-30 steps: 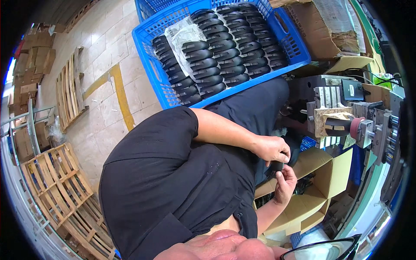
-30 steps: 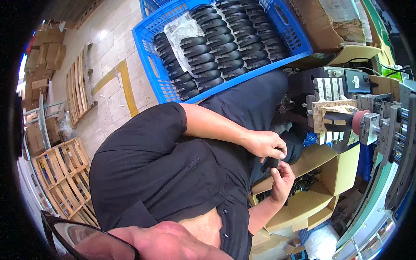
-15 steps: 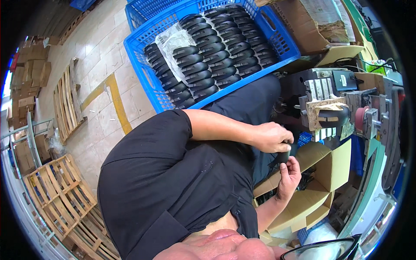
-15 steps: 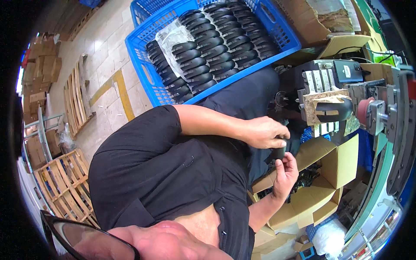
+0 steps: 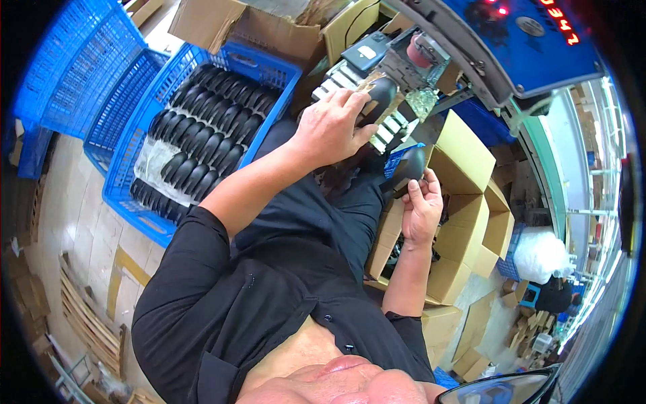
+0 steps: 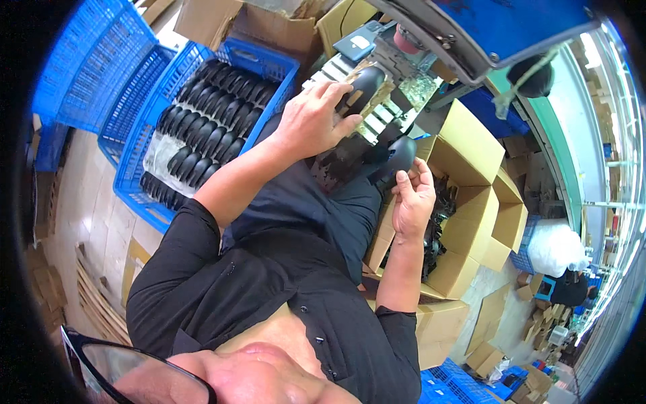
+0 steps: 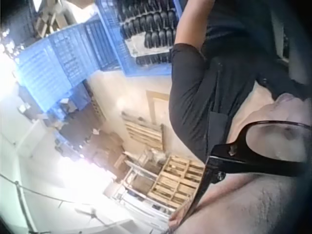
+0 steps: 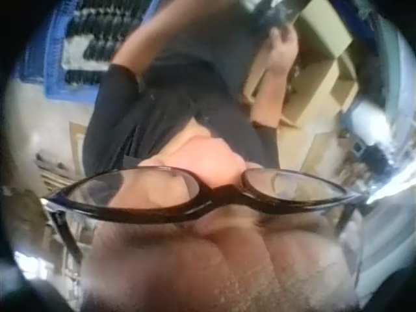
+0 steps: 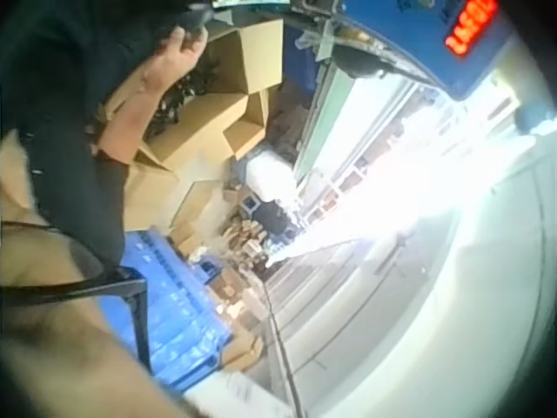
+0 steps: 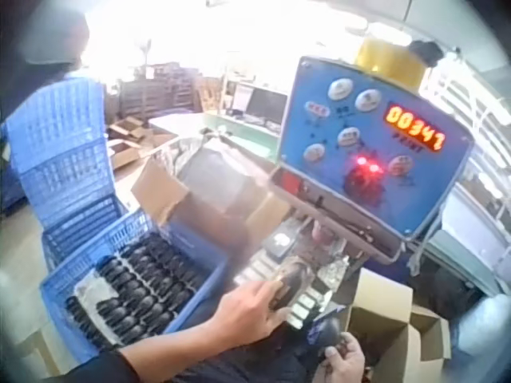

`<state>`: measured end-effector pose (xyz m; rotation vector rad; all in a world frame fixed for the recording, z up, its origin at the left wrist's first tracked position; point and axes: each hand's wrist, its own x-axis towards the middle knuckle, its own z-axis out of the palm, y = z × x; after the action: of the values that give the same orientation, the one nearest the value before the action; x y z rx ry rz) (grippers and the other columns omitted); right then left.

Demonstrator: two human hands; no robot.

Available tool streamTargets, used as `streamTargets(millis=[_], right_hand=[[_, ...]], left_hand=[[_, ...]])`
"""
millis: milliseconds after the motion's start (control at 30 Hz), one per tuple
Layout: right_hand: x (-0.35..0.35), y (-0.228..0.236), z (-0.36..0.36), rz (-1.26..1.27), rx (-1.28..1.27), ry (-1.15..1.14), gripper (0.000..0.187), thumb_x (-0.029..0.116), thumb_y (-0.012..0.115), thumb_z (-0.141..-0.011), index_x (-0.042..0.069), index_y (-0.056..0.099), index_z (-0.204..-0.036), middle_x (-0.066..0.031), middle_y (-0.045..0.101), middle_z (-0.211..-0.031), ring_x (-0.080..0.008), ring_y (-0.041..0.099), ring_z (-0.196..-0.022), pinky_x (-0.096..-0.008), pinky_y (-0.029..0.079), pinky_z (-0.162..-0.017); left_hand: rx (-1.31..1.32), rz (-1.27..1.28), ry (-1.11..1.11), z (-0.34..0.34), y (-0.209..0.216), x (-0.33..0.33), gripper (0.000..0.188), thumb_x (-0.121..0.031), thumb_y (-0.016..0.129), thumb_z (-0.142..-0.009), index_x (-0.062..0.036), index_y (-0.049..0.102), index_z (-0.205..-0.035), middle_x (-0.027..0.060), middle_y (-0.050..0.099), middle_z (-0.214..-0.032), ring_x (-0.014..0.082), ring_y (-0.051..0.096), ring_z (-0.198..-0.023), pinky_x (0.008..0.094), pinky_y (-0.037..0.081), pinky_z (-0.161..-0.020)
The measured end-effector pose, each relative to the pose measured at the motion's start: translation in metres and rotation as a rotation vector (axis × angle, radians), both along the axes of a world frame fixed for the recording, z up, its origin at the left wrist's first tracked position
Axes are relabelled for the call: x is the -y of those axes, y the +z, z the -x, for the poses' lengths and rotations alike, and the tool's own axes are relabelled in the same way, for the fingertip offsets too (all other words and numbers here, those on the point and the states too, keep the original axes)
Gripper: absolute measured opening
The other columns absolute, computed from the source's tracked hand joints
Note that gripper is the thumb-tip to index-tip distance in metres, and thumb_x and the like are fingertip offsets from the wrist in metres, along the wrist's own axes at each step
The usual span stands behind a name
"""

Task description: Operating a manual heat press or similar machine to process small black plastic components in a factory.

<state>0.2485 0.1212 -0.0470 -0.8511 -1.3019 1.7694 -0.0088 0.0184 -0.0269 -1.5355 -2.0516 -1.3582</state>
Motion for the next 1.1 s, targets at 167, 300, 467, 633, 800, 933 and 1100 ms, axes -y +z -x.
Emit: streamTargets(millis=[167,300,467,633,800,933,1100], right_hand=[[-0.006,0.01,0.029,-0.02,-0.066,0.019,0.046,0.0,0.076,-0.1,0.002,0.059,-0.142,0.0009,0.066,-0.103,-0.0068,0.06,-0.084,-0.0217,0.049,-0.069],[-0.014,0.011,0.063,-0.062,-0.085,0.03,0.046,0.0,0.077,-0.099,0.002,0.059,-0.141,0.0015,0.065,-0.1,-0.0064,0.059,-0.084,-0.0217,0.049,-0.068],[-0.013,0.028,0.108,-0.138,-0.105,0.039,0.044,0.002,0.076,-0.1,0.001,0.058,-0.14,-0.0027,0.069,-0.101,-0.0076,0.062,-0.083,-0.0224,0.05,-0.068],[-0.023,0.022,0.156,-0.45,0.203,-0.008,0.04,0.004,0.081,-0.094,0.003,0.067,-0.132,-0.0022,0.059,-0.093,-0.0112,0.06,-0.082,-0.0284,0.053,-0.075],[-0.021,0.004,0.155,-0.538,0.195,0.007,0.03,0.011,0.083,-0.095,0.009,0.075,-0.125,0.0014,0.058,-0.096,-0.0117,0.054,-0.085,-0.0307,0.051,-0.077],[-0.036,-0.022,0.082,-0.453,0.203,-0.048,0.041,0.005,0.065,-0.107,-0.003,0.056,-0.147,-0.0056,0.07,-0.109,-0.012,0.065,-0.094,-0.0283,0.055,-0.083],[-0.119,-0.127,-0.071,-0.304,0.596,-0.137,0.053,0.005,0.075,-0.099,-0.003,0.056,-0.148,-0.0039,0.062,-0.114,-0.0113,0.059,-0.094,-0.0252,0.05,-0.08]], left_hand=[[-0.122,0.136,0.101,-0.002,0.011,-0.027,0.053,-0.044,0.084,-0.087,-0.0052,0.067,-0.119,0.0162,0.073,-0.104,0.037,0.073,-0.099,0.0483,0.059,-0.083],[-0.124,0.072,0.116,0.003,0.014,-0.037,0.044,-0.037,0.084,-0.085,-0.0038,0.068,-0.11,0.017,0.073,-0.097,0.0377,0.073,-0.094,0.0492,0.06,-0.08],[0.001,-0.119,0.135,0.017,0.023,-0.006,0.037,-0.029,0.085,-0.08,-0.0026,0.067,-0.098,0.0179,0.072,-0.094,0.0393,0.072,-0.091,0.0479,0.06,-0.081],[0.101,-0.025,0.232,0.043,0.002,0.056,0.035,-0.028,0.086,-0.081,-0.001,0.069,-0.097,0.0175,0.07,-0.089,0.0371,0.072,-0.085,0.0443,0.058,-0.079],[0.284,0.164,0.383,0.063,-0.049,0.148,0.041,-0.034,0.084,-0.086,-0.0002,0.071,-0.105,0.0171,0.072,-0.092,0.0333,0.072,-0.088,0.0429,0.058,-0.082],[0.371,0.371,0.573,0.11,-0.091,0.24,0.044,-0.037,0.084,-0.089,-0.0031,0.072,-0.115,0.0174,0.076,-0.105,0.0327,0.074,-0.099,0.043,0.057,-0.091],[0.37,0.509,0.868,0.169,-0.129,0.364,0.041,-0.03,0.087,-0.087,-0.0032,0.073,-0.115,0.0222,0.078,-0.113,0.0376,0.075,-0.109,0.046,0.058,-0.096]])
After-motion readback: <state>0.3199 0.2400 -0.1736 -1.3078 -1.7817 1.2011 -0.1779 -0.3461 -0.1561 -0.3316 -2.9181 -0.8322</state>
